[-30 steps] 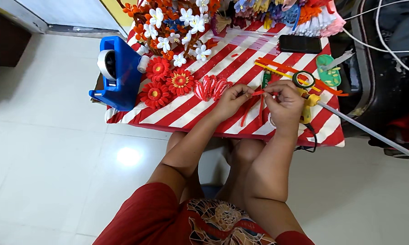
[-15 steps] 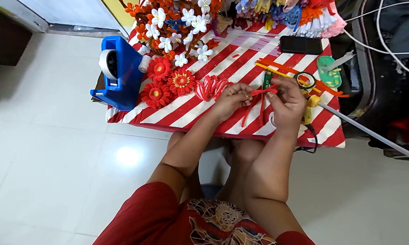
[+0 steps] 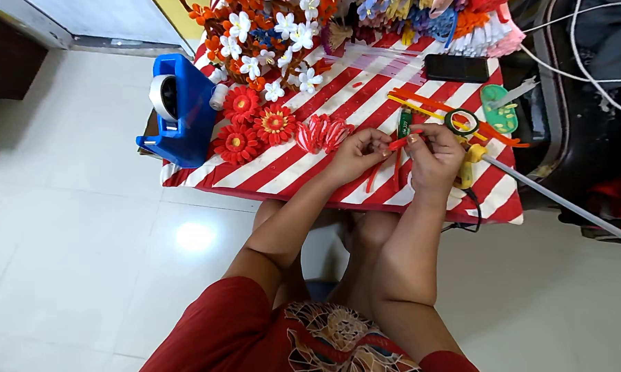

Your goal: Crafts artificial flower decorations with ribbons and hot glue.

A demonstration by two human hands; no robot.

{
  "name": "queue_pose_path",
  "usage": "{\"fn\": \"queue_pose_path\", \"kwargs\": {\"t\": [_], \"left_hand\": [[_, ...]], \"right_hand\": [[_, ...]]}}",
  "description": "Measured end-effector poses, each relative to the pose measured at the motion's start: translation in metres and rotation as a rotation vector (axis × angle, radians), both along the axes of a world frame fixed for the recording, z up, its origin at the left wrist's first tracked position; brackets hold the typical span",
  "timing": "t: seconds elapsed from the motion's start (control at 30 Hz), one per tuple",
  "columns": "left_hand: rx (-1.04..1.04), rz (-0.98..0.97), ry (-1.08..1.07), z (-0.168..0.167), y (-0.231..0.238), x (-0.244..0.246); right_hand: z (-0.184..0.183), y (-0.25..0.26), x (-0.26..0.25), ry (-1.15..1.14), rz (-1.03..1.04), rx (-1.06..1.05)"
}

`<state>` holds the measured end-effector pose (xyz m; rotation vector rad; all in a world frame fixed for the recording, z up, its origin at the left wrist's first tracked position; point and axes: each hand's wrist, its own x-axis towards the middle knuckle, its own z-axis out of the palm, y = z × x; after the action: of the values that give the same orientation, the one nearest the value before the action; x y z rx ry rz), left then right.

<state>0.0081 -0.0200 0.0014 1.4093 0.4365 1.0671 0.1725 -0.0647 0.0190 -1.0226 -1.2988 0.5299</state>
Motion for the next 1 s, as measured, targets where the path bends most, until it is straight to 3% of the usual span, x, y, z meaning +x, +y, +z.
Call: {"fn": "queue_pose_path", "kwargs": {"t": [0.53, 1.0], "left_hand": [[0.248, 0.167, 0.048, -0.0081, 0.0005, 0.0042], [0.056, 0.132, -0.035, -0.0009, 0.0006, -0.0009]], "right_hand": [[0.0009, 0.0003, -0.0087, -0.002, -0.070, -0.039], [0.0034, 0.0015, -0.0052, 0.130, 0.150, 0.012]]}}
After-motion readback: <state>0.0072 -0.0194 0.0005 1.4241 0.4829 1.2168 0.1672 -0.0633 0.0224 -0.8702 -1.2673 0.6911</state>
